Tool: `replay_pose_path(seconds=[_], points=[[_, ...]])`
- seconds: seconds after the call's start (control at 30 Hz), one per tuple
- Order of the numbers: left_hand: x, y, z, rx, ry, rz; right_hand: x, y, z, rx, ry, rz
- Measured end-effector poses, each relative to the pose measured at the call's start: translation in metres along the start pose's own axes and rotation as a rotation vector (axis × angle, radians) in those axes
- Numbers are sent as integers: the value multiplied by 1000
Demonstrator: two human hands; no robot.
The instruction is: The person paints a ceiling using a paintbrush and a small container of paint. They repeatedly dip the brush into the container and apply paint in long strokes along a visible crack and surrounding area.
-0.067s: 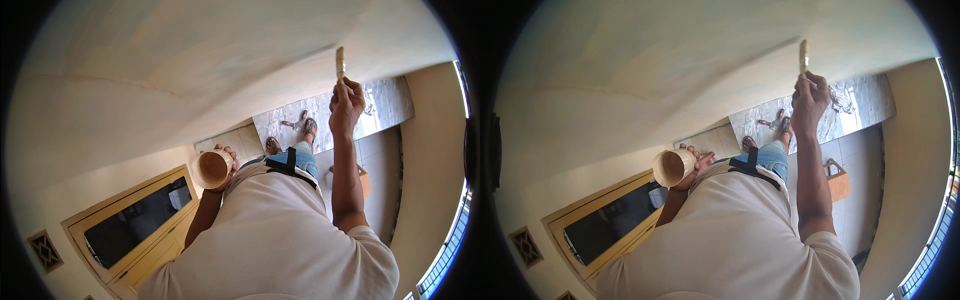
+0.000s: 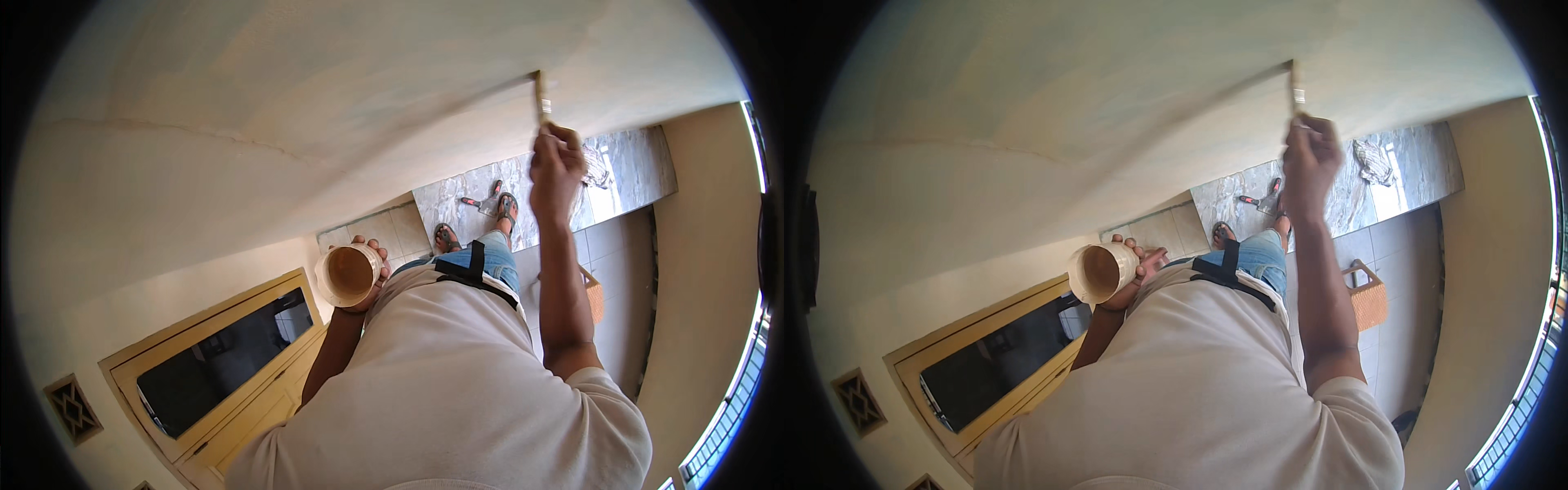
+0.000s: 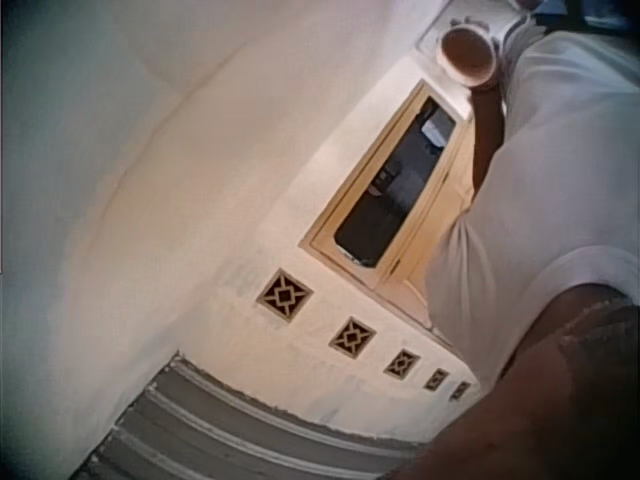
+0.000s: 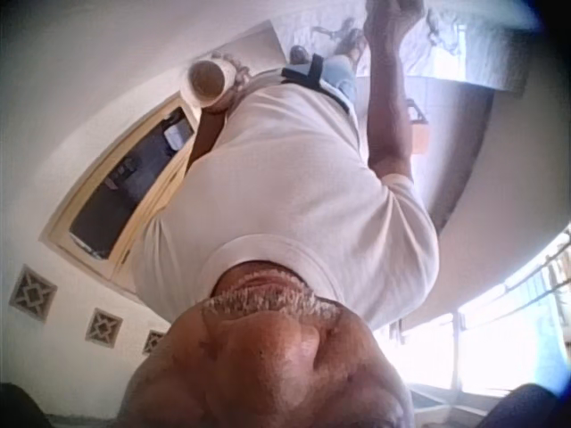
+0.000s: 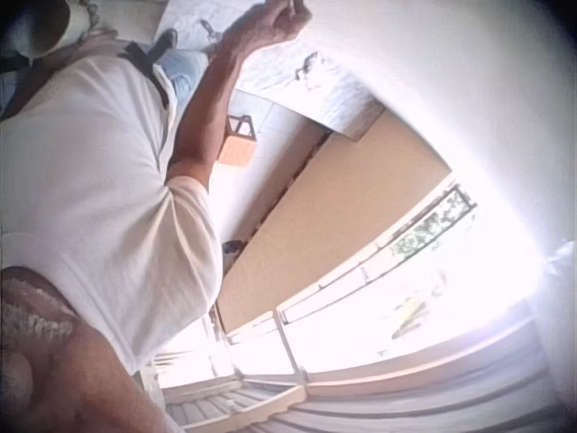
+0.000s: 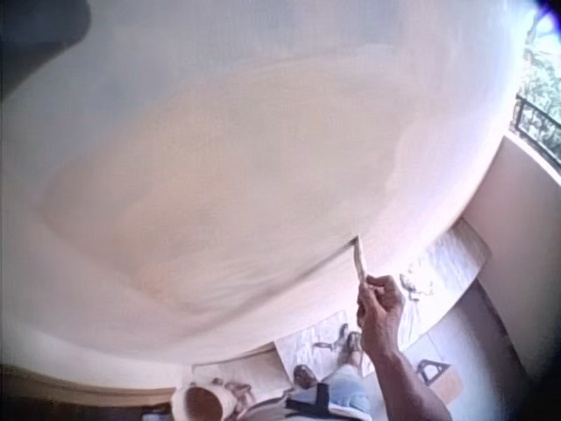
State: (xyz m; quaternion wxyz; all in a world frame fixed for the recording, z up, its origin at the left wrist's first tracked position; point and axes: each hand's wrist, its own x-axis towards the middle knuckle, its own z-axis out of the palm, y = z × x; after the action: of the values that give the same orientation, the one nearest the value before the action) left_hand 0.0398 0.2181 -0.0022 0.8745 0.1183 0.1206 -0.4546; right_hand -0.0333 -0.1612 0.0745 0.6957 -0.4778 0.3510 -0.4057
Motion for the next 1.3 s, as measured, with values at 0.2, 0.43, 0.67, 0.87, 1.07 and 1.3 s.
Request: replay_pose_path(seconds=[0.2,0.43,0.67,0.87,1.07,1.3], points=[[-2,12,-4,-49,-32,-39,-95,45,115,-205,-553,-13],[-1,15,-13,-72,-70,-23,-51,18,87,-104,-570,235],[-2,10,-21,-131,-66,11,-64,-11,43,-128,-306,143],[4,18,-6,-113,-140,-29,-76,8,134,-188,-863,211],[3,16,-18,-91,-159,61,-10,-31,42,-13,-375,218],[3,12,-19,-70,-169,64,-53,-27,31,-7,-403,265]])
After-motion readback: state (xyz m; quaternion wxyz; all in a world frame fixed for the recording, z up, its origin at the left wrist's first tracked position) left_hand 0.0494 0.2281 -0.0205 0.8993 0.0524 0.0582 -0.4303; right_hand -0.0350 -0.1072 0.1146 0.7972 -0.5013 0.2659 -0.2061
